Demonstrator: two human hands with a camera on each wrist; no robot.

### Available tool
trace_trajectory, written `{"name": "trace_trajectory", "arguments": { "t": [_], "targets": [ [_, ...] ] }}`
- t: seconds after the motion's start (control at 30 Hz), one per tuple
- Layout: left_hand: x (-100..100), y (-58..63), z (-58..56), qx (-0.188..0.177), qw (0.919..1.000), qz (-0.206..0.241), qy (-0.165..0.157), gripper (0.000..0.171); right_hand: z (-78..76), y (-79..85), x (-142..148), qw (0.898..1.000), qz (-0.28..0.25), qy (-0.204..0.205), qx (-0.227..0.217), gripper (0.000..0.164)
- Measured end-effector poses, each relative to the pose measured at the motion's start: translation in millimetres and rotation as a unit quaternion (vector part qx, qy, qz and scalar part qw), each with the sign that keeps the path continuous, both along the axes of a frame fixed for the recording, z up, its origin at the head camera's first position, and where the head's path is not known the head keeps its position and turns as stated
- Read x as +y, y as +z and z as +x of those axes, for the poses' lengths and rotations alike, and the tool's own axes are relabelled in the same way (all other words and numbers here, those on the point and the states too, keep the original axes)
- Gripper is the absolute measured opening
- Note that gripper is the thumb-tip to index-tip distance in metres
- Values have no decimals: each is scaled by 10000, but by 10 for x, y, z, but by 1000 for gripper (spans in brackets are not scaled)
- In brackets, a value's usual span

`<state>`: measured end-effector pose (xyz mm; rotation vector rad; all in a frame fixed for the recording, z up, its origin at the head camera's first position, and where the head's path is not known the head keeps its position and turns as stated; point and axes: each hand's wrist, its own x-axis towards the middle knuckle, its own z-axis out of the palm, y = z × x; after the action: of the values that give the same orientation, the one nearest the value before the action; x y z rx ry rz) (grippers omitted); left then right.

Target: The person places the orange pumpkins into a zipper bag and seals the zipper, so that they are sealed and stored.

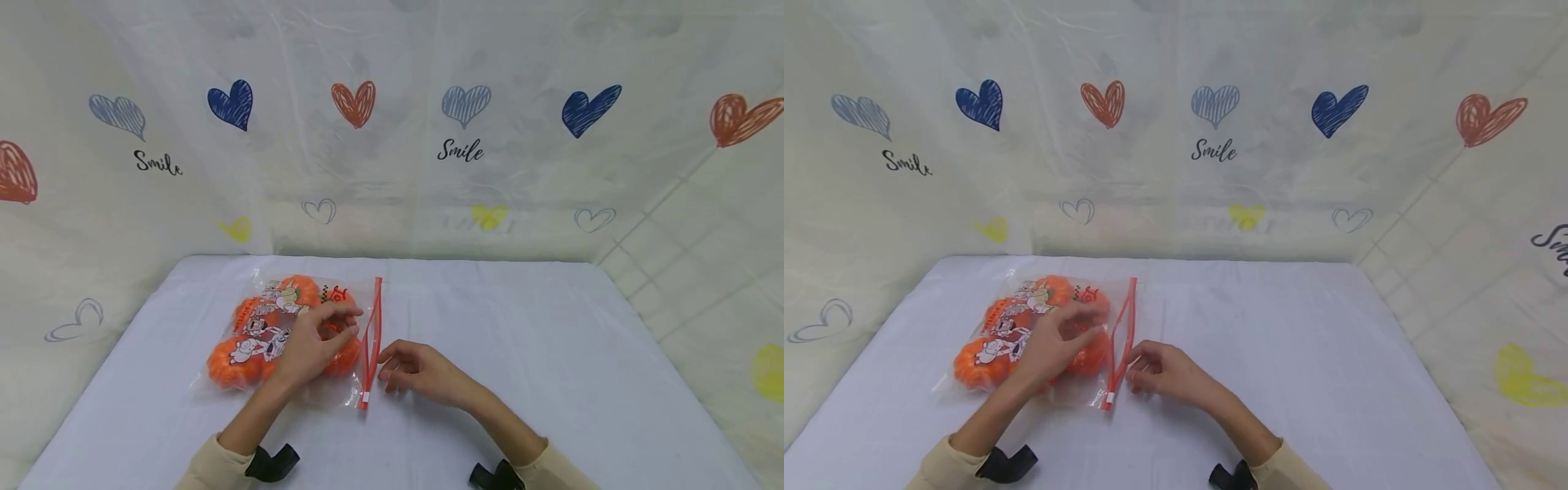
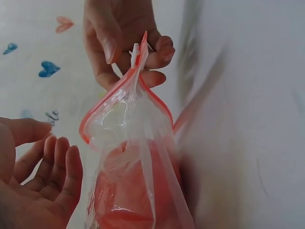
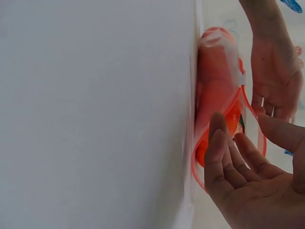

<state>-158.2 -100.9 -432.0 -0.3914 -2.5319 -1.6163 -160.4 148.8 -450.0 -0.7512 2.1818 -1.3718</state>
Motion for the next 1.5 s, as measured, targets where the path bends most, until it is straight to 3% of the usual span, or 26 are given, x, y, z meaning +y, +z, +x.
{"name": "trace_trajectory", "arguments": {
  "t": [0.27,0.43,0.63,0.8,0.97,1.1,1.5],
  "targets": [
    [-41,-21,85,28,9992,-233,-322,27,74,-39,-65,9968,-391,234,-655,26],
    [-66,-51,130,98,9987,-281,-422,23,103,-85,-128,9957,-560,396,-627,25],
    [-87,-83,171,-155,9982,-308,-490,23,115,-85,-202,9960,-601,351,-564,24],
    [-108,-98,203,-522,9956,-384,-677,23,125,-72,-253,9969,-528,155,-566,22],
    [-126,-136,221,-445,9923,-682,-929,20,131,-68,-294,9966,-495,-20,-652,21],
    [-133,-166,217,-457,9912,-611,-1079,21,86,-99,-283,9969,-488,-152,-602,20],
    [-92,-176,227,-177,9950,-389,-907,31,-101,-106,-238,9857,-1104,-811,-983,23]
  ]
}}
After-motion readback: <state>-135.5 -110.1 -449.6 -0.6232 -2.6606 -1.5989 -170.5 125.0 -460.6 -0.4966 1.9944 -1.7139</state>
